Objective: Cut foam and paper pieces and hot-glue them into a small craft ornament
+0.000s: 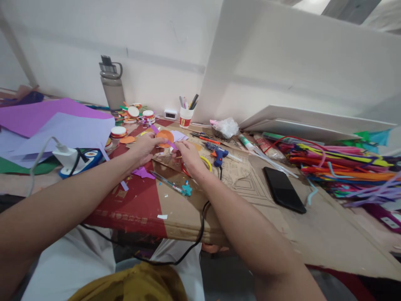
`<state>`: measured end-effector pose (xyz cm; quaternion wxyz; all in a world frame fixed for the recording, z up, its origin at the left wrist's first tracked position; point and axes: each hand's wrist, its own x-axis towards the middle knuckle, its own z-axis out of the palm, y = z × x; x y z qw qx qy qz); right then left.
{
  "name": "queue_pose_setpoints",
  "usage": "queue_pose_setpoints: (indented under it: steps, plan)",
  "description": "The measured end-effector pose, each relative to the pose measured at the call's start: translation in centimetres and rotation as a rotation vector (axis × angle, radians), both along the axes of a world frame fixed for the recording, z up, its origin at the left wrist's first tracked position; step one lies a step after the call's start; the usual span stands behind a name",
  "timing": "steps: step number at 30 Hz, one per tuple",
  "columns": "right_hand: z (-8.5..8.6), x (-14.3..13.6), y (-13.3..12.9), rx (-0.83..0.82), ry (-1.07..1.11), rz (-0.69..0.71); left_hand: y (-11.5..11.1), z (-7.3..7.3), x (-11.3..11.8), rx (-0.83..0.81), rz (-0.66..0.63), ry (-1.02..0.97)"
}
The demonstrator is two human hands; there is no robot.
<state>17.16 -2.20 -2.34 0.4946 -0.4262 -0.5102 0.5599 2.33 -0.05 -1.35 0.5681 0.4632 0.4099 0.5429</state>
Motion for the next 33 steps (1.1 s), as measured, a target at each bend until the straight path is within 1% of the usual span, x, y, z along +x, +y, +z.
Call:
queue_pose_setpoints:
  steps: [5, 10, 19, 22, 28, 33]
  plan:
    - [-0.17, -0.19, -0.02, -0.024, -0.028, 0.01, -0.21, 0.2, -0.02, -0.022, -0.009, -0.013]
    - [-0.45, -0.25, -0.1, 0.028, -0.15, -0.013, -0.15, 0.05, -0.03, -0.033, -0.004, -0.037]
    - [-0.71, -0.06, -0.07, 0.045, -0.182, -0.044, -0.29, 0.05, 0.02, -0.036, -0.078, -0.106]
    - [-0.89, -0.1, 0.06, 0.069, -0.188, -0.031, -0.39, 0.15, 0.1, -0.022, -0.084, -0.096]
    - [-0.64, -0.28, -0.17, 0.053, -0.23, -0.033, -0.42, 0.19, 0.13, -0.039, -0.062, -0.052]
    - [-0.7, -0.17, -0.07, 0.104, -0.251, -0.036, -0.35, 0.05, 0.08, -0.038, -0.072, -0.038]
